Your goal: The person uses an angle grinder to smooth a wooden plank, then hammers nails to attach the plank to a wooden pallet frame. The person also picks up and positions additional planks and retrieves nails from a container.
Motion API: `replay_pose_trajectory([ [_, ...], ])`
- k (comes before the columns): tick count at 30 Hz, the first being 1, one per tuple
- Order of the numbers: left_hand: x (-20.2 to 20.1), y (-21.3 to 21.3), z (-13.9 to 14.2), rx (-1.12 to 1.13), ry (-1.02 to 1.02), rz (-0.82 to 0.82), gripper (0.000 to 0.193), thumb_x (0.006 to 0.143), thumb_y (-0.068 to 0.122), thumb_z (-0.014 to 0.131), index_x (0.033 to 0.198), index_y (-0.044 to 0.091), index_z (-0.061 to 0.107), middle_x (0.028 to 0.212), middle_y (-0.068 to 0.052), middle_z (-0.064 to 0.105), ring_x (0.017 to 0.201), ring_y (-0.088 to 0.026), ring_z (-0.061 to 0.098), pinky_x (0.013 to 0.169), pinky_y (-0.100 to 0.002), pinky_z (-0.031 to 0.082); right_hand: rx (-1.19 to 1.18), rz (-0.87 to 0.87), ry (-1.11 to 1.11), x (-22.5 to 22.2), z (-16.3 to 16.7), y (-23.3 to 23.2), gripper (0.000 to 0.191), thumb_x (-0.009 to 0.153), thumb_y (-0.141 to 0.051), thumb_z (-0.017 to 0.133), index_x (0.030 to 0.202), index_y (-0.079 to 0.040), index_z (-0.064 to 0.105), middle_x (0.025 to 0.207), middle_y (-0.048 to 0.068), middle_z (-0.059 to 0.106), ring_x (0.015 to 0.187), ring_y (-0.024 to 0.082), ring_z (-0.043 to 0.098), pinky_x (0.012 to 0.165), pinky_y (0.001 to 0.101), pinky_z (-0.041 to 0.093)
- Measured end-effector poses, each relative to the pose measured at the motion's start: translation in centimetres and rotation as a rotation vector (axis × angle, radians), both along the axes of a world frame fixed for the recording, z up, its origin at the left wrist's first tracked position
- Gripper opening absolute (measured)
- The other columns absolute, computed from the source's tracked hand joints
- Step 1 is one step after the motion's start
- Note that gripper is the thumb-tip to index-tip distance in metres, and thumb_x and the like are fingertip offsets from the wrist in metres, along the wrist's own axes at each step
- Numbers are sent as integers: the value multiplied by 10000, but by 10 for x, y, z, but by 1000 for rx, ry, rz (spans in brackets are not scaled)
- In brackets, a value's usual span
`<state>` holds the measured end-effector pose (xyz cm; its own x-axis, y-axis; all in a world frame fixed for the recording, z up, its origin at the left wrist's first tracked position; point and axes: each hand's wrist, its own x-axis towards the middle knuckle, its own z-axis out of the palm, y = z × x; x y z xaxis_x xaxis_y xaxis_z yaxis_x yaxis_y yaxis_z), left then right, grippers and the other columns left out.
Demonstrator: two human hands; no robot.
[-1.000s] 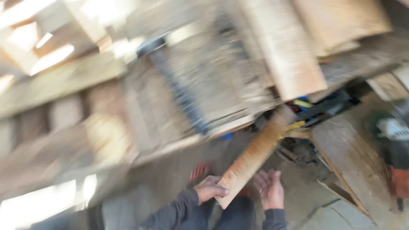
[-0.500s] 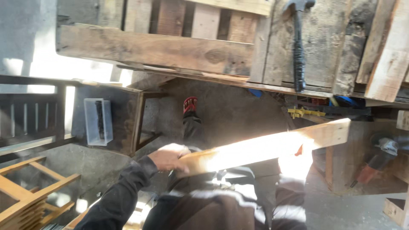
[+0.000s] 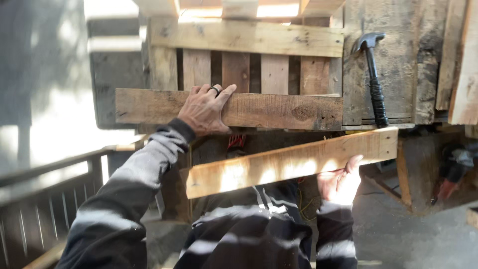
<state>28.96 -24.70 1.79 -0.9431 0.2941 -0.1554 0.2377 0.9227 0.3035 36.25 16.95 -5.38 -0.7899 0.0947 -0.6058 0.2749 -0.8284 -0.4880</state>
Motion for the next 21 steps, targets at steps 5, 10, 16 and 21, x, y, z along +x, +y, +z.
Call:
replay_pose_trajectory([
  [5,-92,21,-9,60,109,-67,1074,582,649,865,1433,103,504,1112,-158,628,1016,-312,571,877,-485,427,57,-164,-31,14,28,-42,422,1094,-482,547,1285,-106,556,1144,55,591,1002,237,462,855,422,375],
  [10,-213,165,30,187,149,-115,978,669,574,758,1422,12,485,1230,-211,600,1109,-338,581,825,-472,482,61,-201,6,-1,49,-61,470,1060,-452,540,1396,-124,532,1350,51,586,1250,260,499,1067,466,386],
  [16,-220,203,78,617,-69,-390,752,949,646,730,1420,75,596,1326,-220,642,1163,-339,623,952,-432,525,-60,-257,-76,-35,62,-92,557,1033,-444,519,1451,-76,510,1475,111,549,1376,336,484,1157,586,375],
  [21,-67,85,38,83,-218,-216,1083,558,668,763,1512,267,445,1629,-192,293,1491,-430,227,1189,-653,156,-328,17,-56,-54,44,-116,526,997,-420,459,1404,-89,493,1373,192,609,1259,394,575,1081,623,407],
])
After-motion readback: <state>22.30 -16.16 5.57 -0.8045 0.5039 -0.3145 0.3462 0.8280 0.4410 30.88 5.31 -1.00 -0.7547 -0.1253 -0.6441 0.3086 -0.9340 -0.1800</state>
